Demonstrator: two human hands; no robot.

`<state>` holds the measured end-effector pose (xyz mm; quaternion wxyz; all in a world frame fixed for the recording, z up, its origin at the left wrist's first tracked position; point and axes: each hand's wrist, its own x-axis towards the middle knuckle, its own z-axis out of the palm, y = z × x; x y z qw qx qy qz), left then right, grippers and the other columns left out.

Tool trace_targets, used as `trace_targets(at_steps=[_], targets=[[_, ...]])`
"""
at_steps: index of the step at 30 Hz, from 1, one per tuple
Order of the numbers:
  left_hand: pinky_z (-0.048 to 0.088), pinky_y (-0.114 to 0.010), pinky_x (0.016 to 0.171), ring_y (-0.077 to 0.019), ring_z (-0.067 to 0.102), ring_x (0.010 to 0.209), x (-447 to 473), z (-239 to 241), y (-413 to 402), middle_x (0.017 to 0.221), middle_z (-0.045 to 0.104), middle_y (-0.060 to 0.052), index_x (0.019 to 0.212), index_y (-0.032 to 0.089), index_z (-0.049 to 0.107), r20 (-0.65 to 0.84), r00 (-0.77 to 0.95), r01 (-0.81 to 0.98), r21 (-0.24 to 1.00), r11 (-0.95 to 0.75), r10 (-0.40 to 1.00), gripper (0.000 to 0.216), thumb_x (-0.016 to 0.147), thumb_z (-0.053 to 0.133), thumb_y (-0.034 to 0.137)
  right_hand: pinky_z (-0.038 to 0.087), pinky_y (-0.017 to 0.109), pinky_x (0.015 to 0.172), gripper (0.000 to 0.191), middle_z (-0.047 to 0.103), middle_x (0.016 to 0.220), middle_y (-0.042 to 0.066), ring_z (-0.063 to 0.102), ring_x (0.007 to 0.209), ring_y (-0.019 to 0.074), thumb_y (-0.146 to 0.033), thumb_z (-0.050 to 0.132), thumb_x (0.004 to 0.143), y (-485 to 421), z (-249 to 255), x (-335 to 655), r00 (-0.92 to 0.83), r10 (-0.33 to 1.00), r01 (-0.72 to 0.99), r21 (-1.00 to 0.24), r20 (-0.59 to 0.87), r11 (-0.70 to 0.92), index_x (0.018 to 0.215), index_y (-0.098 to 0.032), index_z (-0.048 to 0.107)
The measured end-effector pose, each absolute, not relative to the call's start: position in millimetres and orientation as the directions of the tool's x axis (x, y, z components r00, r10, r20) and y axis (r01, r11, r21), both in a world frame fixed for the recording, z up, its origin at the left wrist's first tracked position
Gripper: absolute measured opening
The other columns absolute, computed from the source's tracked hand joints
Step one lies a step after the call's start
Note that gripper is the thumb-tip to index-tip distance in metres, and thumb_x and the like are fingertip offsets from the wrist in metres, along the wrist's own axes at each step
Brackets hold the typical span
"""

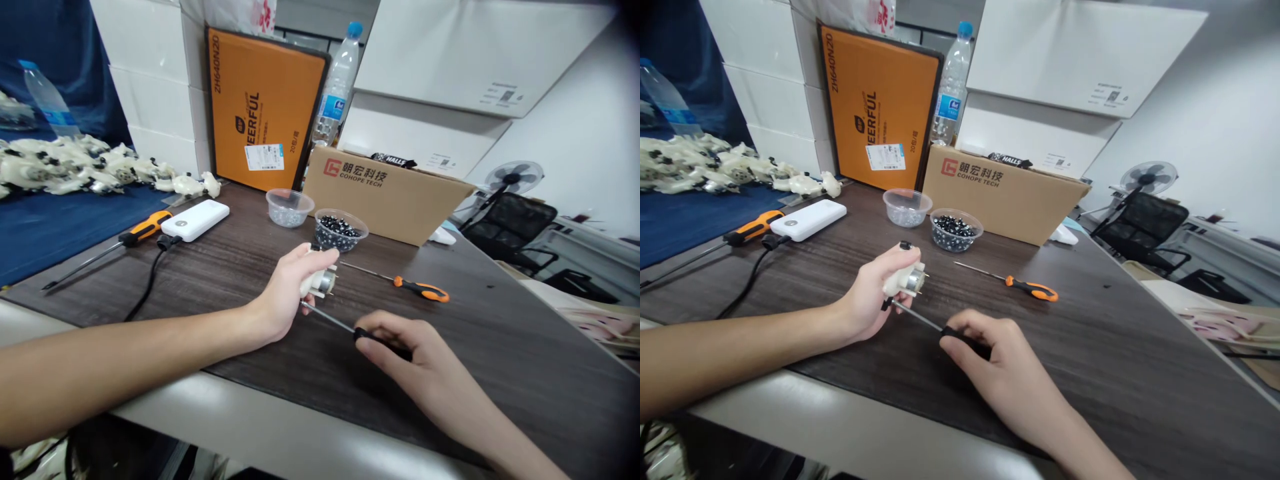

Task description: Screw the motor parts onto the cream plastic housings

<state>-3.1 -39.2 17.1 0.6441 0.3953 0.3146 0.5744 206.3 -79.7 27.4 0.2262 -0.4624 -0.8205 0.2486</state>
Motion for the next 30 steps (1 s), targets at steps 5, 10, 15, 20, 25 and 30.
trace_targets(at_steps=[5,10,15,20,25,30], targets=[[0.022,-0.021,0.037,-0.0063,0.036,0.045,-2,20,-43,0.064,0.046,0.005,0.073,0.021,0.048,0.057,0.157,-0.497,0.867,0.029,0.986,0.034,0.082,0.069,0.046,0.034,0.032,0.051,0.021,0.062,0.068,0.002,0.056,0.053,0.0183,-0.024,0.052,0.104,-88,18,212,-0.655,0.587,0.647,-0.049,0.476,0.761,0.094,-0.017,0.068],[0.024,-0.019,0.039,-0.0072,0.040,0.051,-2,18,-48,0.067,0.048,0.005,0.075,0.021,0.049,0.084,0.146,-0.460,0.888,-0.007,0.986,0.033,0.080,0.073,0.043,0.037,0.031,0.052,0.036,0.061,0.068,0.001,0.055,0.053,0.0159,-0.029,0.042,0.110,-94,21,208,-0.646,0.643,0.644,-0.159,0.411,0.748,0.084,-0.018,0.064],[0.025,-0.020,0.040,-0.0070,0.037,0.050,-2,17,-50,0.065,0.043,0.006,0.076,0.021,0.050,0.101,0.166,-0.419,0.908,-0.023,0.981,0.034,0.077,0.076,0.043,0.032,0.026,0.045,0.050,0.045,0.056,-0.006,0.042,0.048,0.0123,-0.047,0.043,0.109,-88,28,204,-0.506,0.861,0.617,-0.673,0.058,0.408,0.069,-0.022,0.057],[0.023,-0.020,0.037,-0.0071,0.040,0.048,-1,18,-44,0.067,0.049,0.005,0.077,0.021,0.050,0.071,0.144,-0.414,0.910,-0.005,0.987,0.035,0.078,0.075,0.046,0.036,0.025,0.044,0.041,0.053,0.058,-0.005,0.047,0.048,0.0131,-0.047,0.049,0.106,-89,28,204,-0.456,0.890,0.634,-0.695,0.017,0.338,0.080,-0.021,0.067],[0.019,-0.022,0.036,-0.0068,0.034,0.043,-2,20,-39,0.062,0.044,0.006,0.075,0.022,0.048,0.048,0.143,-0.430,0.902,0.018,0.989,0.037,0.082,0.068,0.051,0.034,0.033,0.054,0.015,0.066,0.074,0.004,0.061,0.063,0.0206,-0.025,0.058,0.100,-100,17,201,-0.514,0.710,0.717,-0.213,0.481,0.664,0.092,-0.018,0.069],[0.024,-0.020,0.039,-0.0070,0.038,0.048,-3,20,-45,0.065,0.046,0.005,0.075,0.022,0.046,0.085,0.139,-0.415,0.910,-0.020,0.987,0.035,0.081,0.072,0.044,0.032,0.034,0.051,0.029,0.065,0.071,0.004,0.060,0.056,0.0195,-0.026,0.046,0.109,-101,10,205,-0.624,0.621,0.669,-0.087,0.473,0.738,0.092,-0.016,0.068]])
